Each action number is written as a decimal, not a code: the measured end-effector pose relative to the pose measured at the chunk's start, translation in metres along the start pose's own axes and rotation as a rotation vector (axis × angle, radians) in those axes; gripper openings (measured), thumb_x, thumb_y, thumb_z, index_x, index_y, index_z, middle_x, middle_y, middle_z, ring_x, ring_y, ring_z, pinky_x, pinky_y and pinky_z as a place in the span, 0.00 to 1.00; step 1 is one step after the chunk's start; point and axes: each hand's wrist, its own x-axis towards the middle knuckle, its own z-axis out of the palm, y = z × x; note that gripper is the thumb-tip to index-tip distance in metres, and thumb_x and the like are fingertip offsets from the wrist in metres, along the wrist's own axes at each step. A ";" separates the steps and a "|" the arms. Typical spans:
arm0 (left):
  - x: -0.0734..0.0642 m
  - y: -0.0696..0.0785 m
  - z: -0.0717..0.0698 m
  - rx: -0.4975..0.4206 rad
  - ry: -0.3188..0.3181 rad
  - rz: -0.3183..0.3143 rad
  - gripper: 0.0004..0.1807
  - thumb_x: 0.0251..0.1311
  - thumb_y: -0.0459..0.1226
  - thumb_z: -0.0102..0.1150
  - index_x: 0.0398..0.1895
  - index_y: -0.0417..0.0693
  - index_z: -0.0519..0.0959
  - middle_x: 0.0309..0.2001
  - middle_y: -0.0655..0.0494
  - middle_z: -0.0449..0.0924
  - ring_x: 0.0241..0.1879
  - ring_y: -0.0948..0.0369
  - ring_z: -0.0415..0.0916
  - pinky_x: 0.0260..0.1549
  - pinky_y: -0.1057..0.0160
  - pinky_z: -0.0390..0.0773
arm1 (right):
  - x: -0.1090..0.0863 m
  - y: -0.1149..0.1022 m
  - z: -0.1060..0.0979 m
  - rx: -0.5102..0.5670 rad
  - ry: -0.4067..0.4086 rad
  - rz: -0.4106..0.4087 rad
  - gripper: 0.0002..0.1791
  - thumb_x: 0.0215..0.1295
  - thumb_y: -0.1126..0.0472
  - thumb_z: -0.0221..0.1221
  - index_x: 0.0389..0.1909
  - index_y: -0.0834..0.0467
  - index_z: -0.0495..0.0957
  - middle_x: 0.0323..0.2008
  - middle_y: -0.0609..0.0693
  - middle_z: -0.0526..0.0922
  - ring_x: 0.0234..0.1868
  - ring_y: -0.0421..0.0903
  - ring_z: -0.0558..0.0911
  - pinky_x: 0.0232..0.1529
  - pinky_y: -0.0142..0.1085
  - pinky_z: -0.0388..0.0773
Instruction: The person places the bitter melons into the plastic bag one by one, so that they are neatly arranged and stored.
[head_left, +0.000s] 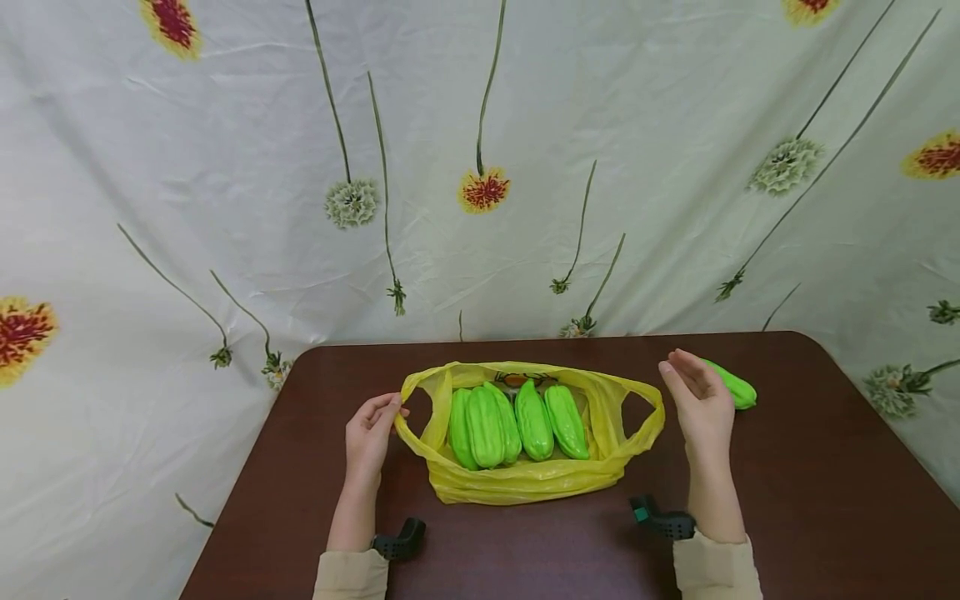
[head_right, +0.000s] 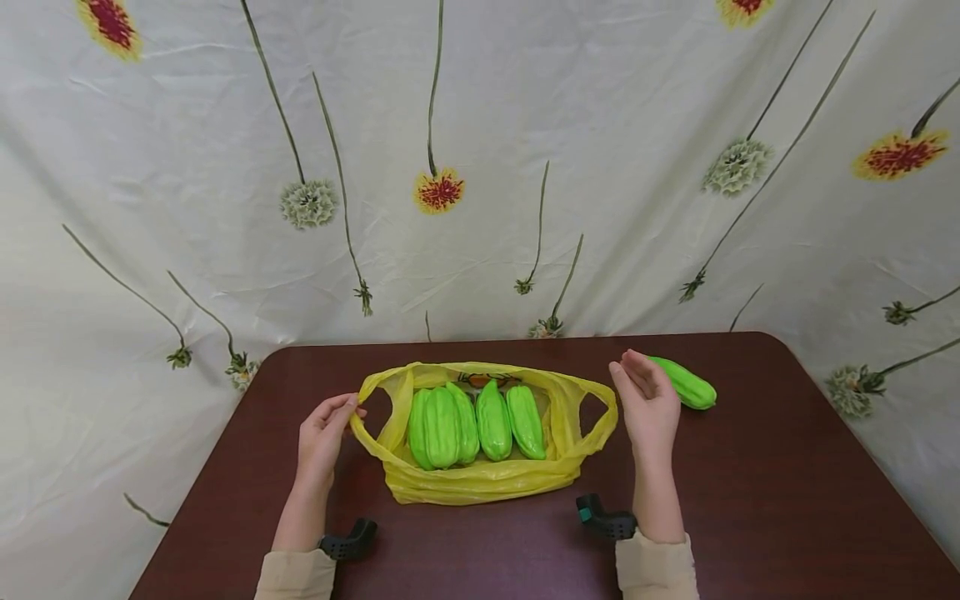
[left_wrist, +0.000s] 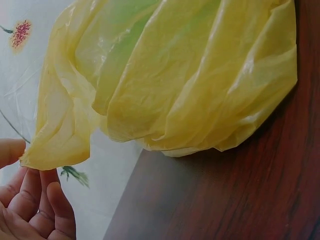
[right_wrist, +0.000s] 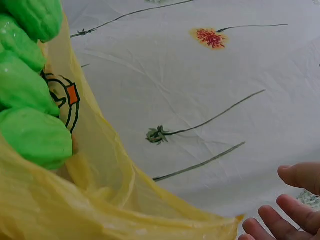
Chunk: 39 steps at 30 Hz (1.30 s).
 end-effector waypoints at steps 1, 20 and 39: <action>0.000 0.000 0.000 0.002 0.002 0.004 0.18 0.65 0.43 0.55 0.48 0.38 0.78 0.26 0.63 0.81 0.32 0.66 0.76 0.32 0.70 0.73 | 0.001 -0.001 -0.002 0.013 0.011 -0.002 0.24 0.56 0.52 0.66 0.55 0.53 0.77 0.49 0.43 0.80 0.49 0.36 0.77 0.46 0.22 0.71; 0.000 -0.001 0.000 0.007 0.006 0.012 0.17 0.64 0.43 0.56 0.47 0.38 0.78 0.26 0.64 0.81 0.31 0.66 0.76 0.32 0.68 0.74 | 0.042 0.029 -0.057 -0.031 0.224 -0.017 0.24 0.50 0.50 0.70 0.50 0.51 0.81 0.48 0.44 0.80 0.52 0.40 0.76 0.46 0.24 0.70; 0.001 -0.004 0.000 0.020 0.009 0.016 0.16 0.65 0.42 0.55 0.46 0.38 0.79 0.26 0.63 0.81 0.32 0.65 0.76 0.33 0.65 0.74 | 0.034 0.025 -0.068 0.018 0.425 0.052 0.25 0.50 0.53 0.70 0.51 0.57 0.80 0.46 0.44 0.77 0.55 0.41 0.73 0.58 0.31 0.66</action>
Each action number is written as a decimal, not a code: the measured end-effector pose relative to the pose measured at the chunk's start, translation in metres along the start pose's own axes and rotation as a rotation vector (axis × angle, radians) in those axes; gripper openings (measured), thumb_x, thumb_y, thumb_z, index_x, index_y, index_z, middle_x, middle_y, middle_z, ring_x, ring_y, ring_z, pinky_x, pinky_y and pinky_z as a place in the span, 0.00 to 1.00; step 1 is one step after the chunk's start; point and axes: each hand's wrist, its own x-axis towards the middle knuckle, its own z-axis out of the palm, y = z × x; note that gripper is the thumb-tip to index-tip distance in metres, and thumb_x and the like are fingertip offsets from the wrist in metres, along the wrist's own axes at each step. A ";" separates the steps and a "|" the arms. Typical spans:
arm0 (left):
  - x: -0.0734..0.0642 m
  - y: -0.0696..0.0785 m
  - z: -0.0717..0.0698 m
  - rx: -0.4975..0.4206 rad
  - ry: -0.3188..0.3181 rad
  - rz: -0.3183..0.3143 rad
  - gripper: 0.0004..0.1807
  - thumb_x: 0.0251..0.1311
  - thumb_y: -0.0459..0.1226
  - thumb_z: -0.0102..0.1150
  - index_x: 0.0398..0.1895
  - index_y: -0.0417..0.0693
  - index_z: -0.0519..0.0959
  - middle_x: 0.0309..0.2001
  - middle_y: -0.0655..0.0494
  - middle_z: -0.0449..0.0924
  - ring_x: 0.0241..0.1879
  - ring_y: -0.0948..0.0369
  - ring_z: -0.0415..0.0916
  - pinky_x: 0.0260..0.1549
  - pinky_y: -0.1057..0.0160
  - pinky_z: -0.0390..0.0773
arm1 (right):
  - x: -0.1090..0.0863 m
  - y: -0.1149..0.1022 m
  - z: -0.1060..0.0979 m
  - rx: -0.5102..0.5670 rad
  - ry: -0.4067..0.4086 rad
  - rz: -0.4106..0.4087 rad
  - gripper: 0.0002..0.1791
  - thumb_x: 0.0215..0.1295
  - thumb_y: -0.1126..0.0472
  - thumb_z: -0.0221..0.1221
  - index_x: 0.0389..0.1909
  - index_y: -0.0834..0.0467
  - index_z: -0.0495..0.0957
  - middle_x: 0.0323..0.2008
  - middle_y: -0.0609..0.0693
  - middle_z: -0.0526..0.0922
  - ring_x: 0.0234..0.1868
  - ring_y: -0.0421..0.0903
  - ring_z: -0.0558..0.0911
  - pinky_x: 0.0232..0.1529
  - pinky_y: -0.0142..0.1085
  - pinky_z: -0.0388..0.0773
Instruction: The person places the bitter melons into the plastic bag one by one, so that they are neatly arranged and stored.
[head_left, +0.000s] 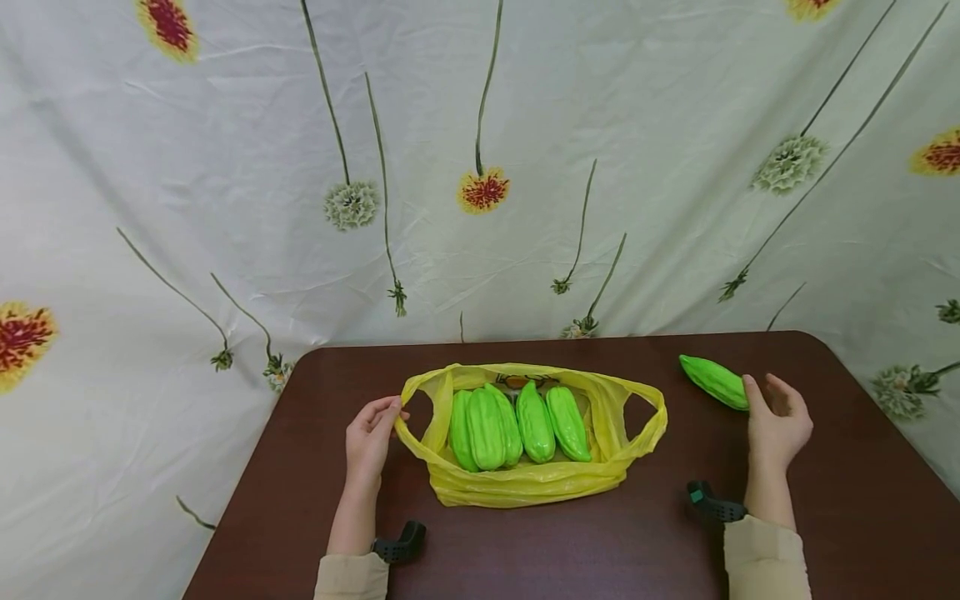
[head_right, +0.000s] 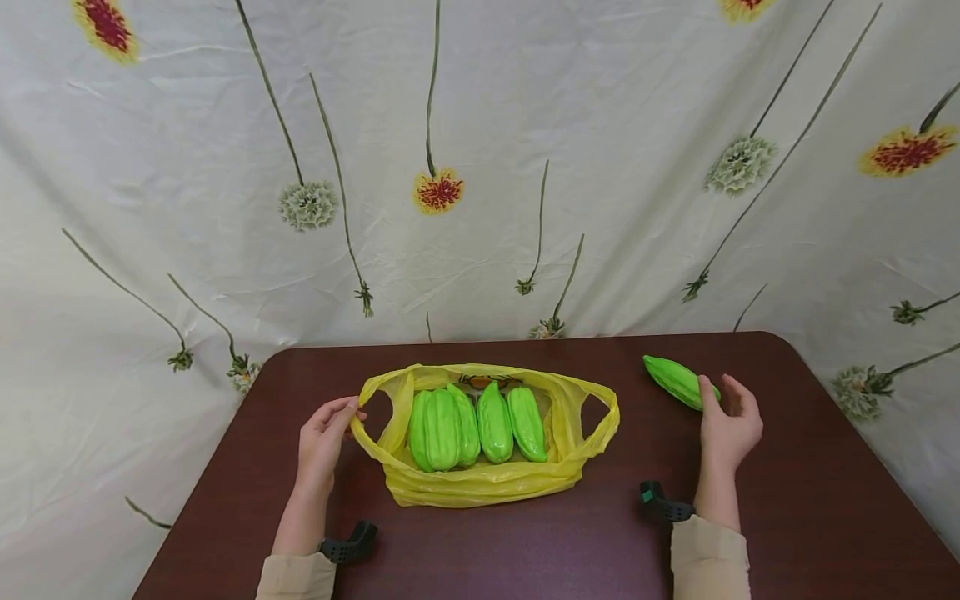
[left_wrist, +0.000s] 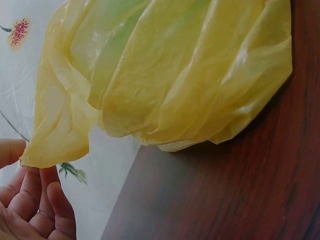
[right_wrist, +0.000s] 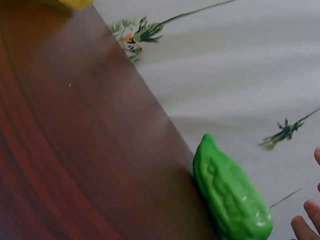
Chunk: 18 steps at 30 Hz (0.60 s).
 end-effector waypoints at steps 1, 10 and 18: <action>0.000 0.000 0.000 0.002 0.000 0.001 0.16 0.65 0.42 0.55 0.46 0.38 0.79 0.26 0.63 0.81 0.32 0.66 0.76 0.33 0.65 0.74 | 0.000 0.001 -0.001 -0.014 0.009 0.005 0.26 0.51 0.53 0.69 0.51 0.57 0.80 0.46 0.43 0.77 0.55 0.41 0.73 0.57 0.31 0.66; -0.001 0.000 0.000 -0.007 0.006 -0.002 0.15 0.65 0.41 0.55 0.46 0.38 0.79 0.25 0.63 0.81 0.31 0.66 0.76 0.33 0.64 0.74 | 0.006 0.018 -0.007 0.040 0.050 0.070 0.27 0.51 0.56 0.69 0.53 0.58 0.78 0.42 0.37 0.74 0.53 0.41 0.71 0.53 0.29 0.67; 0.000 0.001 0.000 -0.011 0.000 -0.006 0.16 0.65 0.42 0.55 0.46 0.38 0.79 0.25 0.63 0.81 0.31 0.65 0.76 0.33 0.64 0.74 | 0.011 0.026 -0.009 0.074 0.035 0.150 0.30 0.51 0.54 0.69 0.57 0.57 0.75 0.43 0.38 0.74 0.57 0.42 0.70 0.57 0.32 0.65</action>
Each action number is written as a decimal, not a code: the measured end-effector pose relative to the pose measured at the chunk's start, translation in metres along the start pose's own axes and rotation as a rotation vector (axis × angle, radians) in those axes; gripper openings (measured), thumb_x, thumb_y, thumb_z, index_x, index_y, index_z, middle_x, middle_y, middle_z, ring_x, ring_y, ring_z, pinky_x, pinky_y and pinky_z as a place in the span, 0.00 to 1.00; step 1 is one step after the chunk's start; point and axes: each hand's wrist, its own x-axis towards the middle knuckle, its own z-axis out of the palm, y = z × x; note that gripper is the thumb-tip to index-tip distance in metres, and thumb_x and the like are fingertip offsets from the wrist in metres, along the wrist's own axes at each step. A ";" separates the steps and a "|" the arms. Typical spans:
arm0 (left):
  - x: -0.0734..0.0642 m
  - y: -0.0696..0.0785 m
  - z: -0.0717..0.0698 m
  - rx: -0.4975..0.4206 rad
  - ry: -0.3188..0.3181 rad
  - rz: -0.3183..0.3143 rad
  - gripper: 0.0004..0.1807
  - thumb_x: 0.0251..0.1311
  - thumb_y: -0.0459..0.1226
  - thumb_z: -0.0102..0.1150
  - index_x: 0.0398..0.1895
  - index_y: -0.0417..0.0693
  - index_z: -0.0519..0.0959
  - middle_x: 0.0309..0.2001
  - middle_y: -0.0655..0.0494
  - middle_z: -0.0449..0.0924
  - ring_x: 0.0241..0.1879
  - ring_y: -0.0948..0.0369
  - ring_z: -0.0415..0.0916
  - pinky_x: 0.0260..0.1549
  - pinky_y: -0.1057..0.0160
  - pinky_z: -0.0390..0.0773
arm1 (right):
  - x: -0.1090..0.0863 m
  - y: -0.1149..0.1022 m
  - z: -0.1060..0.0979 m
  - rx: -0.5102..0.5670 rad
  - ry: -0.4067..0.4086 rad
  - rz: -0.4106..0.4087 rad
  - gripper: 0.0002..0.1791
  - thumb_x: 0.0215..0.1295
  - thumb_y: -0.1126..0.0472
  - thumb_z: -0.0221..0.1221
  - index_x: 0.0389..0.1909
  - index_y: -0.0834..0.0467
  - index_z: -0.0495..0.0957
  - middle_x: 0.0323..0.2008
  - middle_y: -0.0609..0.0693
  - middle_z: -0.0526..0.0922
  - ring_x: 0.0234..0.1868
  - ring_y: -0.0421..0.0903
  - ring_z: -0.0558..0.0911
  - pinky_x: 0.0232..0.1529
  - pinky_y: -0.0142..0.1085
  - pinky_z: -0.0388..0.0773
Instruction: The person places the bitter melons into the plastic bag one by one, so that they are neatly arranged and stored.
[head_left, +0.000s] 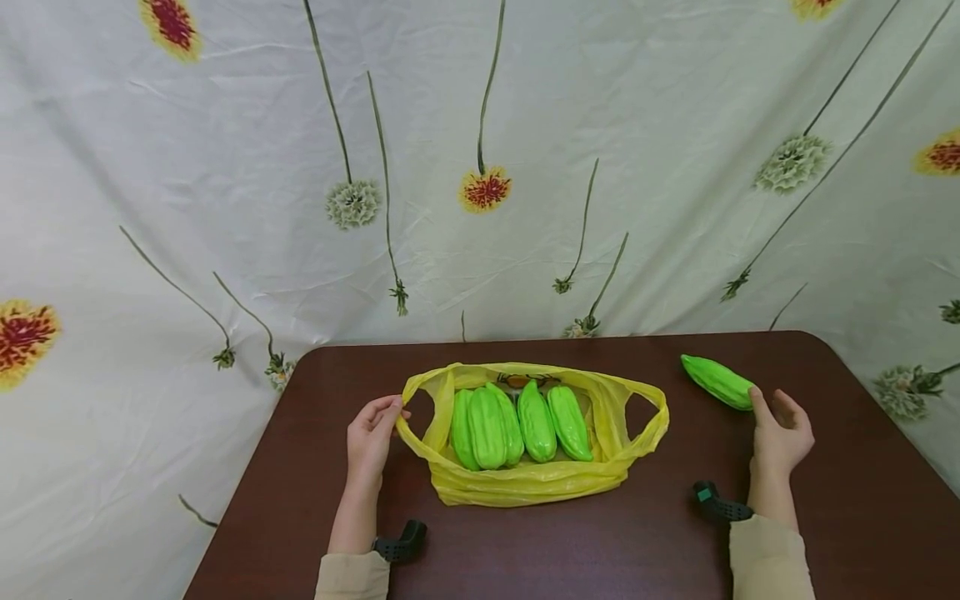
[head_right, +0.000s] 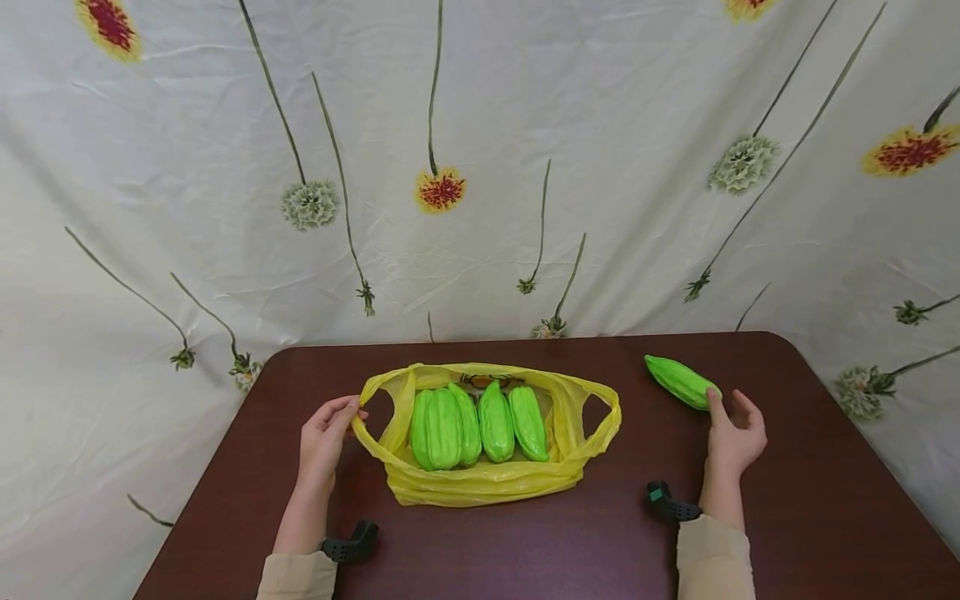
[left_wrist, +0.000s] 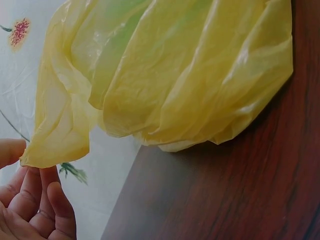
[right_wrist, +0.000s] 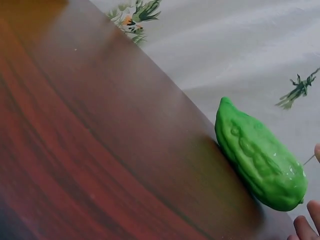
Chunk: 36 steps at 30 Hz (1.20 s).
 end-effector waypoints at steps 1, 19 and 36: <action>0.000 0.000 0.000 -0.001 0.000 -0.001 0.16 0.65 0.42 0.55 0.46 0.38 0.79 0.25 0.63 0.81 0.31 0.65 0.76 0.33 0.64 0.74 | 0.001 0.001 0.000 -0.007 -0.009 0.008 0.31 0.52 0.54 0.69 0.58 0.57 0.74 0.43 0.37 0.73 0.58 0.43 0.69 0.59 0.33 0.64; 0.000 -0.001 0.001 0.005 0.003 -0.004 0.15 0.65 0.41 0.55 0.46 0.39 0.79 0.25 0.65 0.81 0.33 0.62 0.77 0.34 0.63 0.75 | 0.001 0.003 0.005 -0.194 -0.131 -0.015 0.34 0.55 0.50 0.66 0.62 0.56 0.70 0.57 0.47 0.72 0.57 0.42 0.69 0.59 0.34 0.64; 0.000 0.000 0.002 -0.002 0.004 -0.006 0.15 0.65 0.41 0.56 0.46 0.38 0.79 0.25 0.64 0.81 0.31 0.66 0.76 0.33 0.65 0.74 | -0.001 0.002 0.006 -0.386 -0.166 -0.013 0.33 0.54 0.48 0.66 0.59 0.59 0.73 0.39 0.35 0.71 0.35 0.27 0.70 0.37 0.22 0.66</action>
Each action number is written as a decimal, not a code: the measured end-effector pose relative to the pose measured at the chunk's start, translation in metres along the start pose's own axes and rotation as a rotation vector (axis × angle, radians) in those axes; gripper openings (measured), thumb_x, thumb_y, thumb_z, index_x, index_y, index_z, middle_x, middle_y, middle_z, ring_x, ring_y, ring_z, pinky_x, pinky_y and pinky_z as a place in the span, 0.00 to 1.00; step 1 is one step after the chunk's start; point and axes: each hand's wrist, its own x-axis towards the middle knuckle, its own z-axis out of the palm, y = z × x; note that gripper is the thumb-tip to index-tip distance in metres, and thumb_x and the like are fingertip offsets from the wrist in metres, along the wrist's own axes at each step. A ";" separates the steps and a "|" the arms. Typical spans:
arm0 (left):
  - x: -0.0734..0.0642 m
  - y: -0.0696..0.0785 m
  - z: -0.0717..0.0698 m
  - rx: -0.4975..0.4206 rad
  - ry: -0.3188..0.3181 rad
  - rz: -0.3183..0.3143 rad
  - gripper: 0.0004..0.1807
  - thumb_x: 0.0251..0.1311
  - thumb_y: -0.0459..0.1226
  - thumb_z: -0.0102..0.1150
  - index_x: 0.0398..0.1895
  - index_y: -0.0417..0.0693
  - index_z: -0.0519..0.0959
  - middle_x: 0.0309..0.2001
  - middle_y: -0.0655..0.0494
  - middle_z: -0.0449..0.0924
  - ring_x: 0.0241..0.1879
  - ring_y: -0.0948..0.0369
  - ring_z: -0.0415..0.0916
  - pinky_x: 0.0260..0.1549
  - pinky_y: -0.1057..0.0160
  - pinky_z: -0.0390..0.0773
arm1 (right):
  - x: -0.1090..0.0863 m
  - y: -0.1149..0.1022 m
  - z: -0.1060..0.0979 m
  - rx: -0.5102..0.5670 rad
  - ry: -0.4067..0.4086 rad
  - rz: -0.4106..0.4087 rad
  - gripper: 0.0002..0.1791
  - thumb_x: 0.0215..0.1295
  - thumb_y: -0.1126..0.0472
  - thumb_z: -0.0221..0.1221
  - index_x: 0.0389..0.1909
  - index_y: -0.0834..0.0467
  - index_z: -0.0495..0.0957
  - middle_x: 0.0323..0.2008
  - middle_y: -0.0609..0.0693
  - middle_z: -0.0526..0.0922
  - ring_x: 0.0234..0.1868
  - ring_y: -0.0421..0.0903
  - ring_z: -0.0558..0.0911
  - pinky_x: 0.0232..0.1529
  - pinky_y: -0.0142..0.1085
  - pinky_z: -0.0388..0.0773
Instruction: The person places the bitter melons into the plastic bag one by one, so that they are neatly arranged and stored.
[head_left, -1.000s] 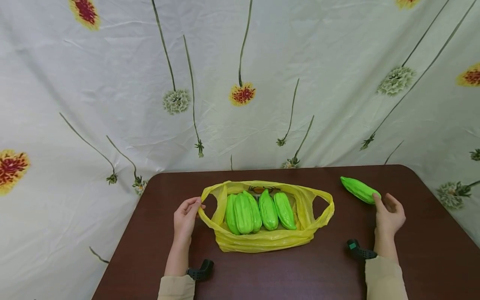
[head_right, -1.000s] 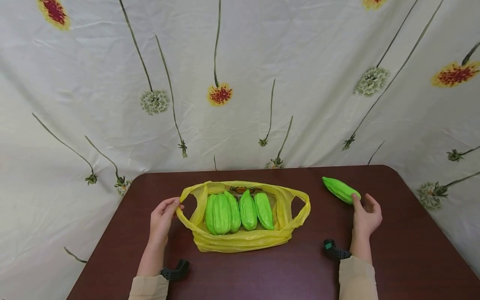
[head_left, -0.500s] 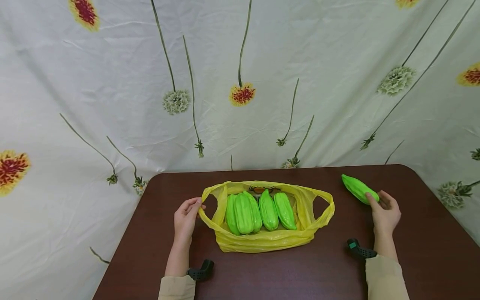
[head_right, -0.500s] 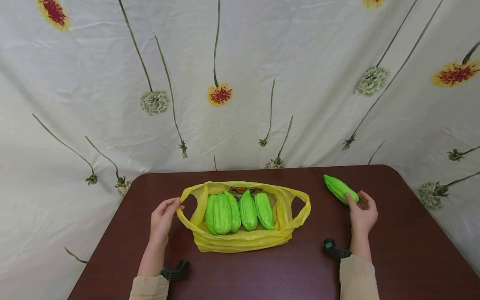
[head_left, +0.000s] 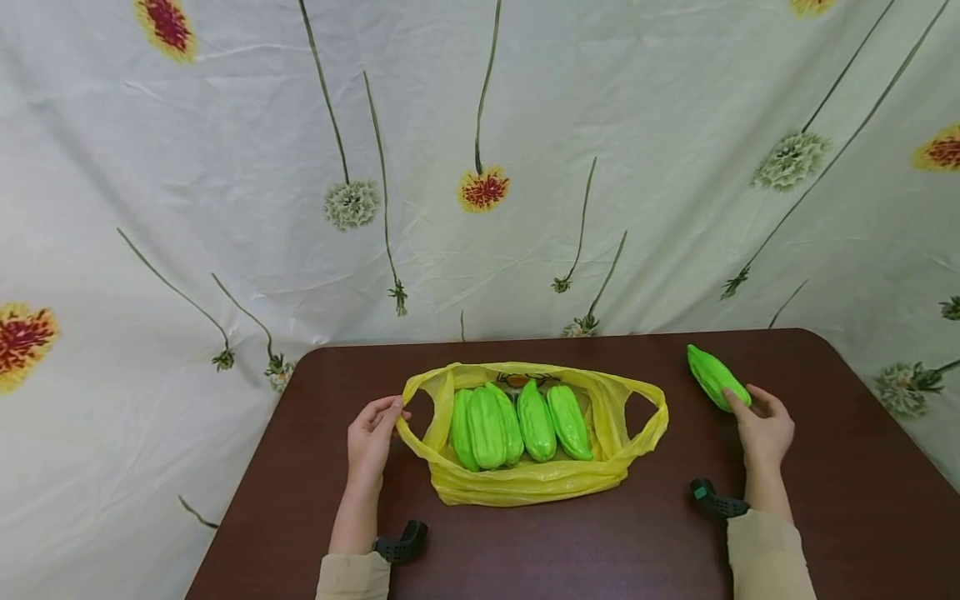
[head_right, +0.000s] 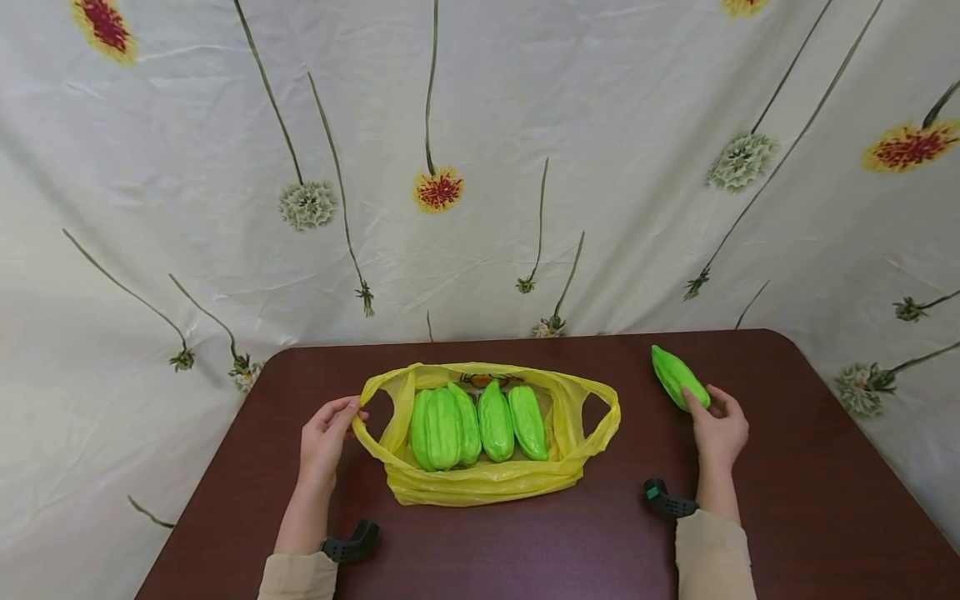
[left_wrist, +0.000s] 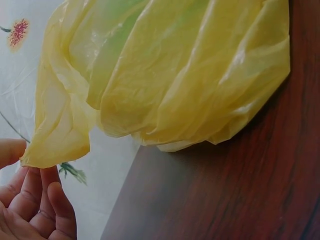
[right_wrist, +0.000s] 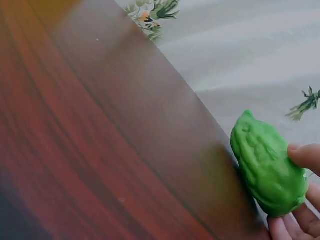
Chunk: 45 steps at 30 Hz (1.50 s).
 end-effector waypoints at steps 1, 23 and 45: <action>0.000 0.000 0.000 -0.001 0.000 0.001 0.15 0.65 0.41 0.55 0.46 0.38 0.79 0.25 0.64 0.81 0.31 0.66 0.76 0.33 0.65 0.74 | -0.001 -0.001 0.000 -0.011 -0.002 0.005 0.33 0.54 0.47 0.66 0.58 0.59 0.73 0.39 0.35 0.71 0.34 0.26 0.70 0.37 0.22 0.66; 0.001 0.003 -0.001 -0.004 -0.008 0.002 0.16 0.65 0.42 0.55 0.47 0.38 0.78 0.26 0.64 0.81 0.31 0.66 0.76 0.32 0.67 0.74 | 0.008 0.006 0.018 0.097 -0.043 -0.094 0.29 0.45 0.41 0.70 0.48 0.49 0.79 0.40 0.39 0.75 0.38 0.34 0.73 0.33 0.23 0.68; -0.001 0.004 -0.001 0.006 -0.014 0.002 0.16 0.66 0.42 0.54 0.47 0.38 0.78 0.26 0.64 0.80 0.31 0.66 0.76 0.33 0.67 0.74 | -0.012 -0.017 0.027 0.268 -0.168 -0.338 0.21 0.51 0.54 0.70 0.46 0.55 0.80 0.42 0.47 0.79 0.39 0.39 0.80 0.32 0.24 0.73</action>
